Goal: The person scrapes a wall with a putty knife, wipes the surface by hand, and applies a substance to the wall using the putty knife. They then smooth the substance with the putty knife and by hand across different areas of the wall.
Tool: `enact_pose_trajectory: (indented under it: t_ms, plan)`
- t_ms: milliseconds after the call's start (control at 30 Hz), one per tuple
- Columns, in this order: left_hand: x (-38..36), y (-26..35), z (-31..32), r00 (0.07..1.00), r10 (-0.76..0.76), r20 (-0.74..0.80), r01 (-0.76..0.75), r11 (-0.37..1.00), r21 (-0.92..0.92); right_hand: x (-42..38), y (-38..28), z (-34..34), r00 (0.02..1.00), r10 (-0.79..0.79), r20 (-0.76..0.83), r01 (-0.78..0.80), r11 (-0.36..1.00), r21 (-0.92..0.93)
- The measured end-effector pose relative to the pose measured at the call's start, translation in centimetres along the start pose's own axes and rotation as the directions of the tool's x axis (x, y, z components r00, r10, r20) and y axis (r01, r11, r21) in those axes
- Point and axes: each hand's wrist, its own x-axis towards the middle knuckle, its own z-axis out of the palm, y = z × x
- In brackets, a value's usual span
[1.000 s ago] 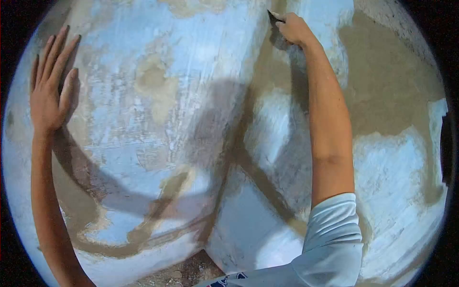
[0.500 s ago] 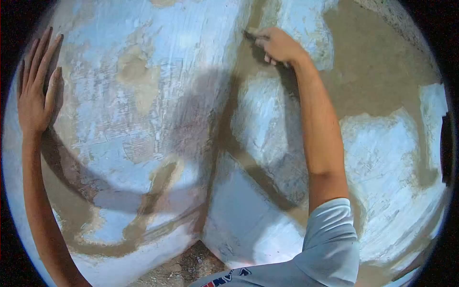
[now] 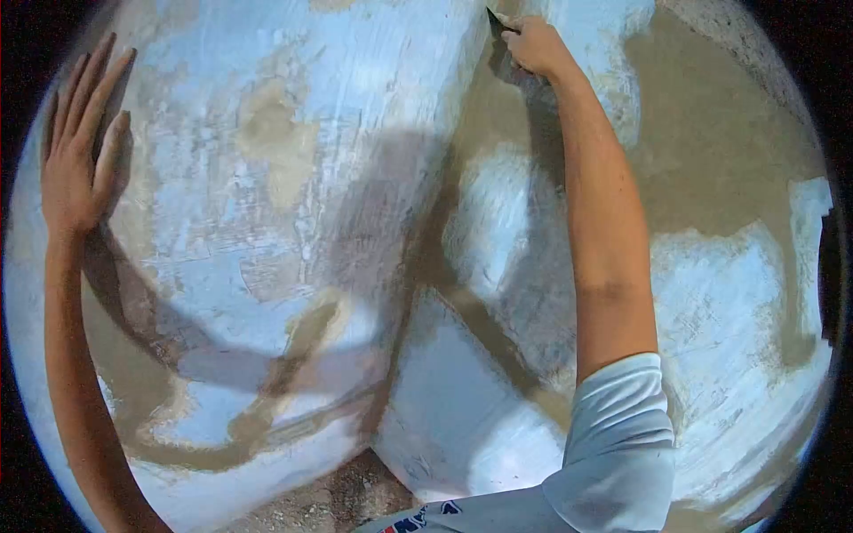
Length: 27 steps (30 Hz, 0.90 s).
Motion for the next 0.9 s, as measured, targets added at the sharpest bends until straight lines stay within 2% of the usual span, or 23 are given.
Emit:
enact_pose_trajectory:
  t_ms: [133,167,233,433,533,633,700,800,833,900]
  plan:
    - [0.5,-0.6,-0.7,0.994,0.025,0.106,-0.032,0.998,0.06,-4.5,-1.4,0.8,0.998,-0.018,0.056,0.023,0.997,-0.077]
    - [0.4,-0.8,-0.4,0.996,0.034,0.084,-0.034,0.999,-0.005,-4.6,-0.3,1.8,0.998,-0.047,0.039,0.051,0.994,-0.097]
    - [-0.2,-1.1,1.0,0.997,0.016,0.072,-0.012,0.999,-0.047,-6.1,-0.2,3.3,0.988,-0.15,-0.028,0.148,0.986,-0.071]
    - [-2.0,-1.1,3.8,0.982,-0.105,0.156,0.118,0.99,-0.076,-9.2,-1.0,3.9,0.984,-0.18,0.009,0.179,0.968,-0.174]
    - [-2.1,-1.0,3.7,0.985,-0.084,0.15,0.134,0.921,-0.366,-10.7,-0.8,4.5,0.984,-0.167,0.06,0.174,0.975,-0.136]
    - [-4.2,-1.9,6.7,0.966,-0.156,0.205,0.213,0.931,-0.295,-13.0,-1.3,5.3,0.985,-0.157,0.071,0.165,0.98,-0.114]
    - [-4.9,-1.7,7.0,0.958,-0.166,0.234,0.233,0.925,-0.299,-14.3,-1.1,6.2,0.966,-0.258,0.011,0.257,0.957,-0.132]
    - [-5.1,-2.6,8.2,0.951,-0.106,0.291,0.199,0.929,-0.311,-16.8,-1.5,7.2,0.975,-0.221,0.037,0.223,0.973,-0.064]
    - [-5.2,-2.5,8.4,0.949,-0.11,0.295,0.223,0.897,-0.381,-17.5,-1.5,7.6,0.97,-0.235,0.053,0.238,0.971,-0.041]
    - [-5.6,-3.2,9.2,0.955,-0.097,0.282,0.198,0.913,-0.358,-19.3,-2.2,8.2,0.981,-0.173,0.088,0.174,0.985,-0.005]
